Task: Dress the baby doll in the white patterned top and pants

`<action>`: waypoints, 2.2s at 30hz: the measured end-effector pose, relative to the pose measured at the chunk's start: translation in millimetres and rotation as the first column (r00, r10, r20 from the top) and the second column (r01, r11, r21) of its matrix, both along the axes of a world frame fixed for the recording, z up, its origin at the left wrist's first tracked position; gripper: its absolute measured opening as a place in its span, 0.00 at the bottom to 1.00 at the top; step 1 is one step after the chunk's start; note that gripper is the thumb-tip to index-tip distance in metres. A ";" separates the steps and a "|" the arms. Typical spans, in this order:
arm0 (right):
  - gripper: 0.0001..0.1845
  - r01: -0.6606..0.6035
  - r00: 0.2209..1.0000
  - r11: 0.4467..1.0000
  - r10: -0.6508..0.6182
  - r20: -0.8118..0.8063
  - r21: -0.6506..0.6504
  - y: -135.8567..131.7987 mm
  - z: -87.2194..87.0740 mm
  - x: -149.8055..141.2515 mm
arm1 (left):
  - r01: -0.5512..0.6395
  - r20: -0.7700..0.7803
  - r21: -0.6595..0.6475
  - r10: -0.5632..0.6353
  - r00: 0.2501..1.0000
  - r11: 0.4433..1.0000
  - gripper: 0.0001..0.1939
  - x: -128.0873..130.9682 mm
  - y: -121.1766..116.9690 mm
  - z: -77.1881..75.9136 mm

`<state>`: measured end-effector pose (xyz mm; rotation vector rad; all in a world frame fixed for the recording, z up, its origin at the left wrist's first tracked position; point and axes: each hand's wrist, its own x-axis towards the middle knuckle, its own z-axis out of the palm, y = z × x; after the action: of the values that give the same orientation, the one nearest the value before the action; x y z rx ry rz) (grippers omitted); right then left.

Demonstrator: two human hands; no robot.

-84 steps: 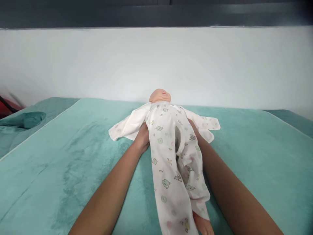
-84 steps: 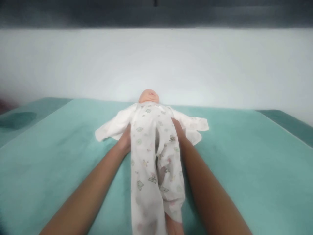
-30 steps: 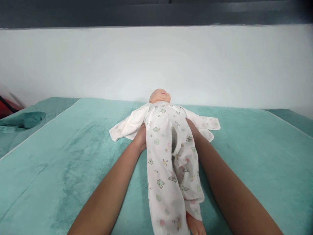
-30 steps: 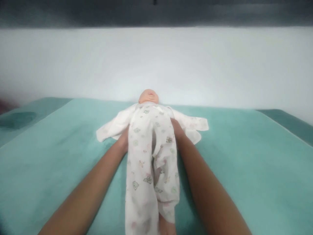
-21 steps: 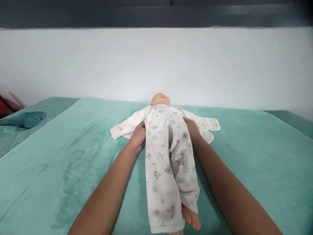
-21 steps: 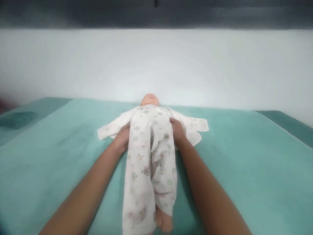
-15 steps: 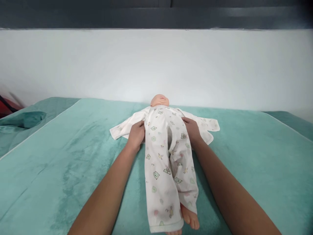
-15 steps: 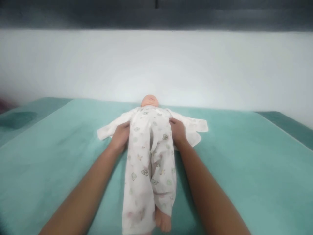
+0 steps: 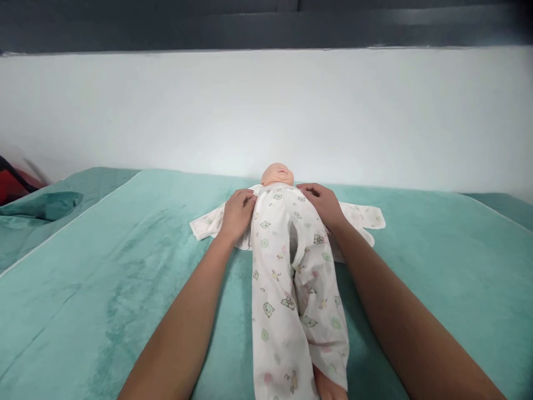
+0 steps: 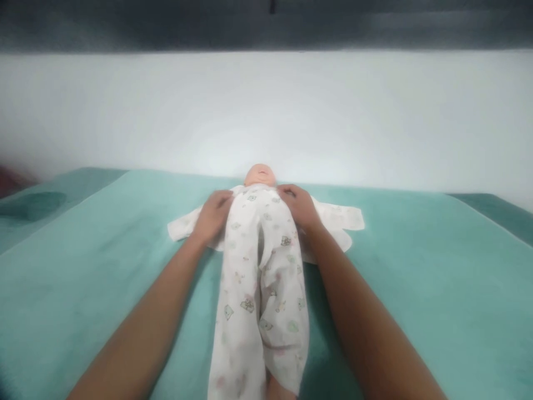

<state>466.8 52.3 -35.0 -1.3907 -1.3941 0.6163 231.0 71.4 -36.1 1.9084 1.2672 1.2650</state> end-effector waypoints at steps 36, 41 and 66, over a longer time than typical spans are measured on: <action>0.22 0.144 0.989 0.984 -0.139 -0.046 0.103 -122.3 -20.7 -25.1 | -0.163 -0.211 0.298 0.232 0.950 0.941 0.19 -4.8 -61.9 -25.9; 0.17 0.082 0.996 0.996 -0.082 0.040 0.018 -254.7 -38.8 -34.7 | -0.133 -0.008 0.078 0.134 0.991 0.988 0.12 -30.1 -165.9 -27.8; 0.06 -0.027 0.997 0.998 0.032 -0.071 0.064 -327.6 -21.3 -54.6 | 0.260 -0.336 0.191 -0.186 0.923 0.946 0.07 10.3 -293.8 1.6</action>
<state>412.2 -275.2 -56.2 -1.2882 -1.3671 0.6308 241.3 -222.4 -34.5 2.4254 1.0383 1.0561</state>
